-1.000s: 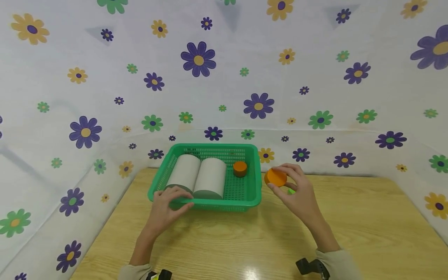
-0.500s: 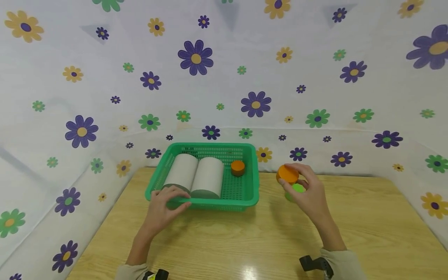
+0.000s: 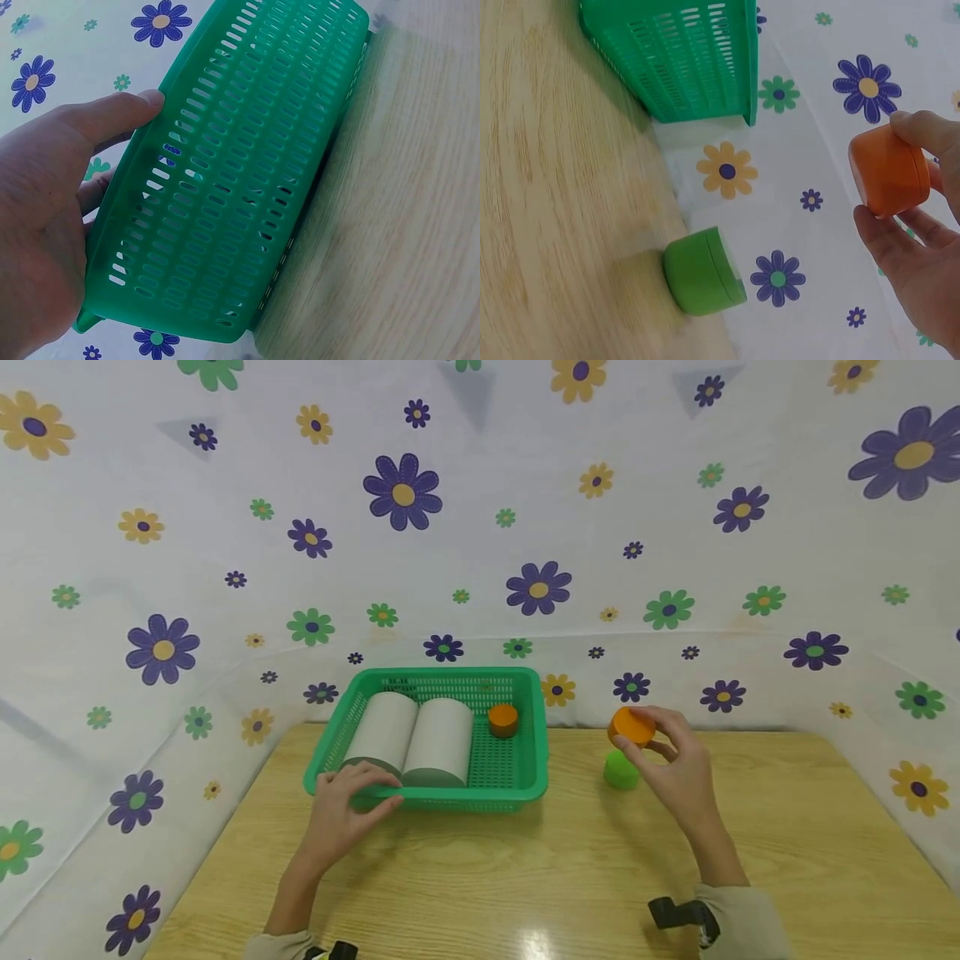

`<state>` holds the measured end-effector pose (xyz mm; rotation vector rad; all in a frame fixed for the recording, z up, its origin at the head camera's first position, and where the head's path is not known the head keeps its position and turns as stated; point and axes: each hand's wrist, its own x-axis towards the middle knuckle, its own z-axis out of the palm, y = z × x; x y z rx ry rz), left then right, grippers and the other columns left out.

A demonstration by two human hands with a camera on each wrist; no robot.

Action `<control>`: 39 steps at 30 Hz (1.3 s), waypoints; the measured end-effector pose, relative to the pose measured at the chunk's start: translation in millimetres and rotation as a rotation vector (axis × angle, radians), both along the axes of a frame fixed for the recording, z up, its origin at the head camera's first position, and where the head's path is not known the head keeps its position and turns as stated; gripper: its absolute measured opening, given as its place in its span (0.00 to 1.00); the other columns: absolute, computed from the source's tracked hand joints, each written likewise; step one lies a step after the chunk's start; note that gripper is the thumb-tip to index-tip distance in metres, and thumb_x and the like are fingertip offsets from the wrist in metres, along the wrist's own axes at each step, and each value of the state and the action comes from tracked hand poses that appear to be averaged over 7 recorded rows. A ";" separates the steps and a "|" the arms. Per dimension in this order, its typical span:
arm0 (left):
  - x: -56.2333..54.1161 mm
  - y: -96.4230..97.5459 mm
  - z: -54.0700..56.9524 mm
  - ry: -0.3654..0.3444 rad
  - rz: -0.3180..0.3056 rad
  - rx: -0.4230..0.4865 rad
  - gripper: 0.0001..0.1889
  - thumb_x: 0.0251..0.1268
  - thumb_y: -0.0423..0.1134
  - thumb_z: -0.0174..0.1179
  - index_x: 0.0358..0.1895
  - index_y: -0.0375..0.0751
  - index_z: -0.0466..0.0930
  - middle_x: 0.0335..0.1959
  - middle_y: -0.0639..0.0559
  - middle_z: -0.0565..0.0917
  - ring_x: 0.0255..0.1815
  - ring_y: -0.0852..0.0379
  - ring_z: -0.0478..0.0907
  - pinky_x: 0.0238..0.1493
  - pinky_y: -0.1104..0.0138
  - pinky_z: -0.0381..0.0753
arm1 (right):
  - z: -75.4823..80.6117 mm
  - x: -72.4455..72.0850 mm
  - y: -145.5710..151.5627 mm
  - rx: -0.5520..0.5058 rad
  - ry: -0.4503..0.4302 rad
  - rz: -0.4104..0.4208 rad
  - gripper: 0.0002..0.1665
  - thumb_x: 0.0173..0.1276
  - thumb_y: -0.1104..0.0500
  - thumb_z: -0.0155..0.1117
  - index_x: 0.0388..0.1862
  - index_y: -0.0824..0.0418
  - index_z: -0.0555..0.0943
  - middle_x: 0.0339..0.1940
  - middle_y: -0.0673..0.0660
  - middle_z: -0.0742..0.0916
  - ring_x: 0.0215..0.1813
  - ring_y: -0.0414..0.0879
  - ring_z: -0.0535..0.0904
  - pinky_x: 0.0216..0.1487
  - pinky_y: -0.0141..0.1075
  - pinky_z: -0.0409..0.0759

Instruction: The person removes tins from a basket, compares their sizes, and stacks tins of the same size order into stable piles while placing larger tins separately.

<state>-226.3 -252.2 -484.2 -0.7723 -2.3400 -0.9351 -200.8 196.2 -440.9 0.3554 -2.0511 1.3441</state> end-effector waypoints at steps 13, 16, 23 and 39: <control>-0.1 -0.4 -0.1 0.012 -0.003 0.008 0.12 0.55 0.39 0.77 0.40 0.60 0.88 0.40 0.66 0.85 0.45 0.57 0.79 0.46 0.54 0.55 | -17.3 -6.3 12.9 -0.057 -0.084 -0.047 0.26 0.64 0.73 0.73 0.61 0.71 0.80 0.60 0.65 0.83 0.59 0.32 0.79 0.51 0.26 0.79; 0.6 0.0 -0.2 0.013 -0.005 0.012 0.12 0.55 0.38 0.77 0.40 0.60 0.88 0.40 0.65 0.85 0.45 0.57 0.79 0.46 0.54 0.55 | -34.6 -16.7 20.7 -0.070 -0.103 -0.043 0.26 0.64 0.70 0.74 0.62 0.68 0.81 0.60 0.63 0.83 0.58 0.32 0.79 0.51 0.26 0.79; 0.5 -0.1 -1.3 0.018 -0.009 0.019 0.12 0.55 0.38 0.77 0.40 0.58 0.88 0.39 0.65 0.85 0.45 0.57 0.79 0.46 0.54 0.55 | -49.4 -21.8 22.7 -0.031 -0.136 -0.054 0.25 0.67 0.67 0.74 0.62 0.66 0.81 0.59 0.62 0.83 0.59 0.37 0.79 0.53 0.23 0.77; -0.7 0.8 -2.0 0.015 -0.018 0.027 0.12 0.56 0.38 0.77 0.40 0.59 0.88 0.39 0.65 0.85 0.45 0.57 0.79 0.46 0.54 0.55 | -62.2 -23.4 24.0 -0.026 -0.204 -0.041 0.25 0.68 0.67 0.72 0.63 0.69 0.79 0.61 0.66 0.82 0.62 0.62 0.79 0.53 0.22 0.75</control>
